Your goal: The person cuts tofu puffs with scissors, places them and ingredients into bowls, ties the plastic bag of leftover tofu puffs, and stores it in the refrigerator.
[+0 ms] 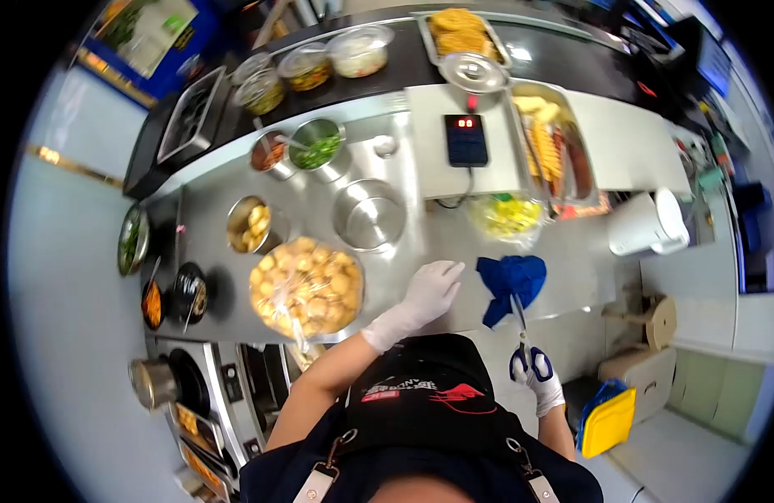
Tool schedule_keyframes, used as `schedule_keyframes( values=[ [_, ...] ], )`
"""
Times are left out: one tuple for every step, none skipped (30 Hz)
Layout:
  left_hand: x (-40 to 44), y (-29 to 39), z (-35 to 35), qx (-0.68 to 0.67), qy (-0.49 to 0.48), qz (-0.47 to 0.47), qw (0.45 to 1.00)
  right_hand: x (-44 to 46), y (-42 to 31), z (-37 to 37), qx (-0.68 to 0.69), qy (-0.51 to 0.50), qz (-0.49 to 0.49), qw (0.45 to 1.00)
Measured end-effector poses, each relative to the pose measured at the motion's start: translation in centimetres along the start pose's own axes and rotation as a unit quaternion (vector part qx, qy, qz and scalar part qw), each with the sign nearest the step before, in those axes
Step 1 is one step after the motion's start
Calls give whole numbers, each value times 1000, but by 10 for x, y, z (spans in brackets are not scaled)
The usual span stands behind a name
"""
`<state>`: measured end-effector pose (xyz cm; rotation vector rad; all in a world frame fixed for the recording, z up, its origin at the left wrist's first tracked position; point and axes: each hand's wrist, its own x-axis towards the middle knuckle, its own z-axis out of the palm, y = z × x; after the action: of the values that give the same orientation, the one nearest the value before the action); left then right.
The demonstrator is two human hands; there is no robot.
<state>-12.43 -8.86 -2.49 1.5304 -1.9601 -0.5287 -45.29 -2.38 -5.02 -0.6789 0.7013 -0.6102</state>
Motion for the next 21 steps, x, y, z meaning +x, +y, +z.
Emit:
schedule_keyframes(
  values=[
    [-11, 8, -31, 9, 53, -31, 998, 20, -17, 14, -54, -9, -17, 998],
    [-26, 12, -62, 20, 104, -62, 992, 40, -34, 29, -108, -16, -34, 993],
    [-42, 10, -86, 69, 191, -71, 976, 61, -63, 66, -132, -20, -36, 990],
    [-67, -8, -109, 117, 206, -126, 963, 81, -78, 91, -162, -15, -4, 987],
    [-85, -18, -134, 143, 311, -122, 932, 98, -88, 111, -261, -30, 23, 965],
    [-106, -31, -160, 182, 353, -157, 904, 118, -81, 127, -327, -47, -37, 943],
    [-128, -49, -177, 188, 396, -199, 876, 137, -73, 146, -390, -61, -100, 913],
    [-147, -62, -190, 181, 419, -252, 853, 147, -76, 181, -394, -98, -99, 909],
    [-180, -93, -198, 192, 353, -297, 866, 156, -79, 220, -399, -131, -98, 902],
    [-190, -97, -207, 170, 288, -278, 901, 177, -56, 240, -376, -154, -156, 900],
    [-200, -98, -214, 144, 219, -259, 930, 198, -28, 257, -351, -176, -209, 896],
    [-201, -99, -214, 100, 159, -262, 947, 212, -12, 278, -359, -183, -157, 902],
    [-200, -101, -210, 65, 119, -260, 956, 226, 2, 298, -367, -189, -106, 905],
    [-197, -103, -202, 91, 138, -236, 958, 240, 18, 314, -421, -181, -144, 877],
    [-195, -106, -195, 118, 156, -211, 958, 253, 38, 326, -471, -174, -181, 846],
    [-197, -121, -182, 84, 221, -259, 937, 269, 68, 327, -491, -156, -221, 828],
    [-197, -136, -173, 50, 284, -303, 908, 274, 80, 333, -508, -134, -235, 818],
    [-191, -135, -179, -119, 325, -356, 868, 276, 90, 339, -524, -112, -248, 807],
    [-190, -134, -191, -177, 324, -346, 862, 275, 89, 349, -542, -90, -260, 794],
    [-189, -131, -203, -235, 323, -336, 853, 274, 86, 358, -563, -69, -245, 786],
    [-191, -130, -211, -292, 322, -325, 840, 271, 82, 363, -556, -58, -231, 797]
  ],
)
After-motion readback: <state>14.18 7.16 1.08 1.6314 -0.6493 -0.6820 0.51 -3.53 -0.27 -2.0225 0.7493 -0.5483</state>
